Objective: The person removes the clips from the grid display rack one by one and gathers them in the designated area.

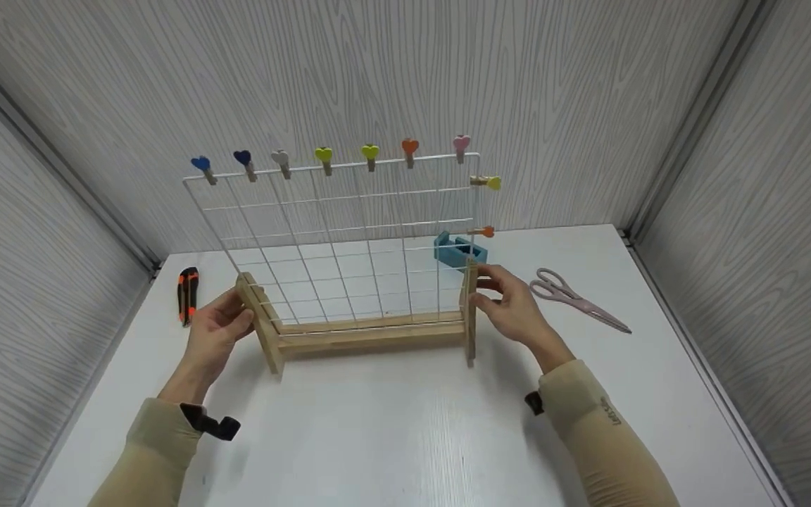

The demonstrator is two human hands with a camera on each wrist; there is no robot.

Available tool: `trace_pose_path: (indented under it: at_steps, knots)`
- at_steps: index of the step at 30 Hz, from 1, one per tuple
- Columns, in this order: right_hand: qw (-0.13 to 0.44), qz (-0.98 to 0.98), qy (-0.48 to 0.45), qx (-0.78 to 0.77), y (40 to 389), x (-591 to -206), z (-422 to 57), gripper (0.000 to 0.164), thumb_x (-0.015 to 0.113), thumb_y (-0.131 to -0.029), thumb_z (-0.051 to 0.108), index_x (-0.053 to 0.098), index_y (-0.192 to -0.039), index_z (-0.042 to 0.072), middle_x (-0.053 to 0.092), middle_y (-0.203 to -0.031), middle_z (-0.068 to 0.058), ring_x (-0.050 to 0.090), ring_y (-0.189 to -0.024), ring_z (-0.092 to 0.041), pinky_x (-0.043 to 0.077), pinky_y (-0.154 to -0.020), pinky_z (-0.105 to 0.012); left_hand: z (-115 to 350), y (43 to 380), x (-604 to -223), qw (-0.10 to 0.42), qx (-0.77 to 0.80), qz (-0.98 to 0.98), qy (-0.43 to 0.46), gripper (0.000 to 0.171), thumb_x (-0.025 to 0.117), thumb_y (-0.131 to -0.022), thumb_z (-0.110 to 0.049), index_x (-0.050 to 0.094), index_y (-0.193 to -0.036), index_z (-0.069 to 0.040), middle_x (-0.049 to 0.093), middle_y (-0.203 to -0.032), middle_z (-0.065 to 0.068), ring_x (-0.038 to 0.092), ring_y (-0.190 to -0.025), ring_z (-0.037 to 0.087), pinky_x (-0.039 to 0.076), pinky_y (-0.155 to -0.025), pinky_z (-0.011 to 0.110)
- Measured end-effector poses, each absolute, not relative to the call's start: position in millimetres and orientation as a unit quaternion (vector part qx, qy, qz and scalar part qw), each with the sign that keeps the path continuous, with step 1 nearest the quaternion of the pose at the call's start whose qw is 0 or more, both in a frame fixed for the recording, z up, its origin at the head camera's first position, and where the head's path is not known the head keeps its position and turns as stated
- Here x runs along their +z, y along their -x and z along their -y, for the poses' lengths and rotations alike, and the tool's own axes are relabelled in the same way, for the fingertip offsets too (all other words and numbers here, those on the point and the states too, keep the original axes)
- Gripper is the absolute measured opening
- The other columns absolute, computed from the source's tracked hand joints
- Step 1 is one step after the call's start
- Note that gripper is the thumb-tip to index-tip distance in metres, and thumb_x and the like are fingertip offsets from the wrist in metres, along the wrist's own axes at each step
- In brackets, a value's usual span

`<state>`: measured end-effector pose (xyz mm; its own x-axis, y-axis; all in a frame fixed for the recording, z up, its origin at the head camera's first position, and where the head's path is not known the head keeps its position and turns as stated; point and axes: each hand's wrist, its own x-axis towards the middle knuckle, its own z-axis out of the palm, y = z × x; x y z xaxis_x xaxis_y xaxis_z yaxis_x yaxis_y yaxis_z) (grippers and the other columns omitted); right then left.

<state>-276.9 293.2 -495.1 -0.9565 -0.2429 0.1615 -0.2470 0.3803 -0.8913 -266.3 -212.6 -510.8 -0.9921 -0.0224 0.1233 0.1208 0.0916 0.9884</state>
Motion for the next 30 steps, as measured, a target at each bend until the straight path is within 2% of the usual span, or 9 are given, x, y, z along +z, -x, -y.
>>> trace_pose_path:
  at_steps: [5, 8, 14, 17, 20, 26, 30]
  knots:
    - [0.003, 0.829, -0.142, 0.542, 269, -499, -310, 0.055, 0.065, -0.112, 0.003, 0.049, -0.165, -0.003, 0.059, -0.157, -0.028, 0.06, -0.137, 0.001, 0.054, -0.105, -0.005, 197, 267, -515, 0.046, -0.674, 0.736, 0.04, 0.058, 0.062, -0.108, 0.011, 0.053, -0.164, 0.0, 0.063, -0.161, 0.027, 0.07, -0.139, 0.03, 0.063, -0.105, 0.017]
    - [0.012, 0.828, -0.144, 0.541, 265, -500, -320, 0.055, 0.065, -0.112, 0.002, 0.049, -0.164, -0.004, 0.06, -0.154, -0.026, 0.058, -0.128, 0.015, 0.054, -0.104, -0.005, 188, 267, -517, 0.038, -0.675, 0.735, 0.043, 0.058, 0.063, -0.108, 0.01, 0.054, -0.164, 0.0, 0.064, -0.16, 0.027, 0.068, -0.142, 0.034, 0.063, -0.106, 0.018]
    - [0.044, 0.828, -0.148, 0.54, 259, -502, -332, 0.052, 0.068, -0.11, 0.001, 0.055, -0.16, -0.005, 0.067, -0.142, -0.004, 0.061, -0.127, 0.014, 0.057, -0.101, -0.006, 174, 270, -520, 0.028, -0.674, 0.737, 0.048, 0.059, 0.064, -0.107, 0.009, 0.054, -0.164, -0.001, 0.064, -0.161, 0.025, 0.065, -0.147, 0.04, 0.063, -0.109, 0.02]
    - [0.047, 0.827, -0.143, 0.542, 257, -503, -334, 0.054, 0.069, -0.109, 0.0, 0.053, -0.16, -0.007, 0.068, -0.14, 0.003, 0.061, -0.127, 0.014, 0.058, -0.1, -0.007, 171, 272, -520, 0.022, -0.675, 0.736, 0.052, 0.059, 0.065, -0.108, 0.008, 0.053, -0.164, -0.002, 0.063, -0.162, 0.025, 0.063, -0.149, 0.041, 0.063, -0.11, 0.021]
    - [0.038, 0.828, -0.133, 0.543, 255, -503, -335, 0.058, 0.068, -0.109, 0.0, 0.049, -0.164, -0.007, 0.066, -0.144, -0.002, 0.06, -0.126, 0.015, 0.057, -0.1, -0.006, 171, 273, -518, 0.013, -0.679, 0.732, 0.054, 0.059, 0.065, -0.108, 0.007, 0.053, -0.165, -0.002, 0.062, -0.164, 0.023, 0.061, -0.152, 0.042, 0.062, -0.112, 0.023]
    - [0.041, 0.828, -0.128, 0.545, 255, -502, -334, 0.059, 0.066, -0.11, -0.002, 0.047, -0.165, -0.007, 0.062, -0.152, -0.026, 0.059, -0.127, 0.015, 0.058, -0.101, -0.007, 172, 271, -517, -0.001, -0.685, 0.727, 0.052, 0.06, 0.066, -0.108, 0.006, 0.053, -0.165, -0.003, 0.061, -0.166, 0.021, 0.057, -0.156, 0.042, 0.06, -0.118, 0.03]
    - [0.044, 0.83, -0.127, 0.541, 256, -498, -330, 0.059, 0.066, -0.109, -0.004, 0.048, -0.165, -0.007, 0.059, -0.154, -0.031, 0.059, -0.128, 0.017, 0.057, -0.103, -0.006, 174, 270, -518, 0.002, -0.685, 0.727, 0.048, 0.06, 0.065, -0.108, 0.006, 0.052, -0.166, -0.003, 0.06, -0.166, 0.021, 0.057, -0.157, 0.042, 0.06, -0.118, 0.027]
